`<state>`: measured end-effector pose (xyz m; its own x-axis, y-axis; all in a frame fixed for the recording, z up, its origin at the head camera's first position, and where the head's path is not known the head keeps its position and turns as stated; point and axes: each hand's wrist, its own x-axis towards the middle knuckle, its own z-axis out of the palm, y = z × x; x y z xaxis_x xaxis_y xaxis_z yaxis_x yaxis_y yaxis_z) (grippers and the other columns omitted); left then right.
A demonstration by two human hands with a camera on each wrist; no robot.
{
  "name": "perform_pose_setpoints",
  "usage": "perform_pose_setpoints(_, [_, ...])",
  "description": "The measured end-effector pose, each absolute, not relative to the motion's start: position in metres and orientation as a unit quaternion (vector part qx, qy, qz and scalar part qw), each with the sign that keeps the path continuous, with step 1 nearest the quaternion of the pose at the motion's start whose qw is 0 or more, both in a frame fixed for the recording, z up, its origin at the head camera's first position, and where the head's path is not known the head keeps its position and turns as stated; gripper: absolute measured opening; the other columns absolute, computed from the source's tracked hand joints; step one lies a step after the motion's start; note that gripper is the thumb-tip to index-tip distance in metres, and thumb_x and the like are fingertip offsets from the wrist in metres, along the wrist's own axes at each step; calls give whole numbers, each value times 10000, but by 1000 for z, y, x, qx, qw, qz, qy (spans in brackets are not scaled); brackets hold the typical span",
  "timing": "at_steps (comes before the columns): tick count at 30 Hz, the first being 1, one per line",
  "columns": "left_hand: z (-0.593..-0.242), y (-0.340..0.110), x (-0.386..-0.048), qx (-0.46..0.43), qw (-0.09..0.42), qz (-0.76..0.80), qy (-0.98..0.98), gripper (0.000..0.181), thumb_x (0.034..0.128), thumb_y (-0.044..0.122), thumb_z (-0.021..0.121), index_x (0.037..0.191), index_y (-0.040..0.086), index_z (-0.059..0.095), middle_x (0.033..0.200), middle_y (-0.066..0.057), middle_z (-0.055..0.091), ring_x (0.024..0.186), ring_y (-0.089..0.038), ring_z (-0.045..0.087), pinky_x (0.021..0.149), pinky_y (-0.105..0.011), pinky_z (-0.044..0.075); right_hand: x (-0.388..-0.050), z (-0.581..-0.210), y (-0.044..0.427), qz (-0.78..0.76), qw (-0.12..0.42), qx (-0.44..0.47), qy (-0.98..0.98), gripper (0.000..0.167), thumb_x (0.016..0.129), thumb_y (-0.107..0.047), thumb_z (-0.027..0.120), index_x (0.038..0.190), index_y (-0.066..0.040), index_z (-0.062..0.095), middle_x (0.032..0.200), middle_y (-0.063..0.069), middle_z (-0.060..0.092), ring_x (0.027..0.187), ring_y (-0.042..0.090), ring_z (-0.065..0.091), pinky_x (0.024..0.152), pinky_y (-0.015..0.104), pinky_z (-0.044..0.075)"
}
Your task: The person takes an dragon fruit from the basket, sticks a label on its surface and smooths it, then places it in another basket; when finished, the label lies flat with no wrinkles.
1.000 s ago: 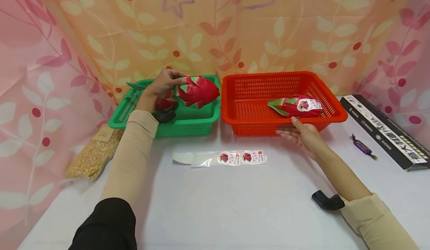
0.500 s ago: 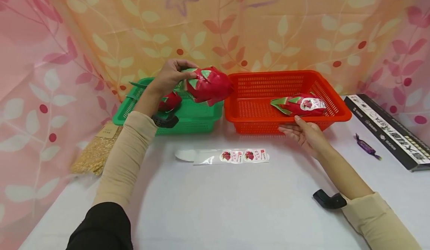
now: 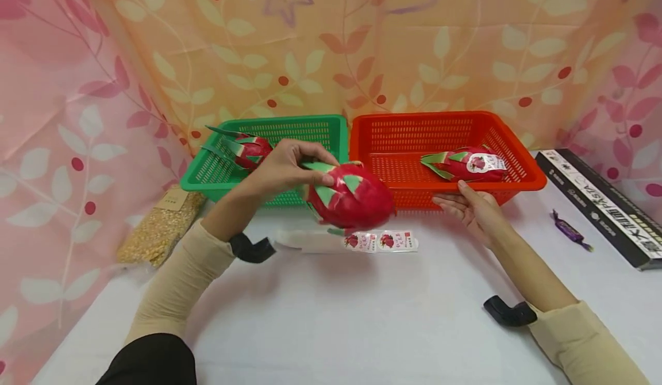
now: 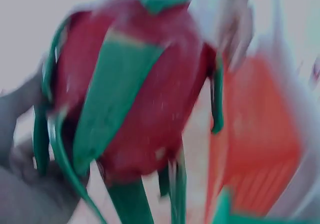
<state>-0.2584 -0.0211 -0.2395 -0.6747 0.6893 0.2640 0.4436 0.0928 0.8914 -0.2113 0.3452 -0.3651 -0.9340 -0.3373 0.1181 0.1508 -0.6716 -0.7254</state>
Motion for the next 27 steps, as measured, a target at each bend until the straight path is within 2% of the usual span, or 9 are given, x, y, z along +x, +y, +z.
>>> perform_pose_setpoints(5, [-271, -22, -215, 338, 138, 574, 733, 245, 756, 80, 743, 979, 0, 679, 947, -119, 675, 821, -165, 643, 705, -320, 558, -211, -367, 345, -897, 126, -132, 403, 377, 1006, -180, 286, 1194, 3, 558, 1114, 190, 647, 1010, 309, 633, 841, 335, 502])
perform_pose_setpoints(11, [-308, -39, -185, 256, 177, 608, 730, 273, 750, 151, 758, 984, 29, 686, 938, -119, 691, 819, -159, 647, 709, -316, 556, -211, -367, 345, -889, 126, -148, 414, 391, 1009, -175, 276, 1193, 23, 558, 1114, 190, 646, 1014, 304, 631, 843, 335, 498])
perform_pose_setpoints(14, [-322, -45, -178, 227, 180, 607, 740, 279, 749, 204, 762, 981, 63, 698, 924, -82, 698, 822, -136, 642, 697, -298, 552, -211, -364, 346, -886, 120, -146, 423, 392, 1009, -177, 274, 1183, 20, 566, 1099, 186, 654, 998, 298, 639, 828, 329, 503])
perform_pose_setpoints(18, [-337, -48, -174, 201, 183, 592, 759, 277, 746, 249, 764, 971, 98, 709, 931, -40, 697, 906, -119, 604, 703, -258, 530, -212, -363, 347, -888, 118, -142, 422, 388, 1008, -169, 280, 1171, 32, 570, 1086, 191, 658, 988, 302, 643, 825, 325, 506])
perform_pose_setpoints(22, [-350, -45, -172, 199, 194, 587, 760, 268, 750, 243, 762, 962, 86, 712, 931, -44, 692, 940, -124, 579, 714, -247, 521, -210, -364, 346, -891, 120, -137, 416, 351, 1003, -168, 302, 1178, 7, 552, 1091, 194, 656, 988, 312, 642, 829, 334, 506])
perform_pose_setpoints(27, [-355, -39, -171, 210, 199, 579, 762, 253, 752, 250, 760, 944, 91, 717, 918, -32, 687, 908, -125, 581, 703, -240, 517, -209, -364, 345, -891, 119, -129, 420, 356, 1003, -176, 305, 1176, 3, 561, 1089, 185, 659, 988, 305, 644, 832, 329, 507])
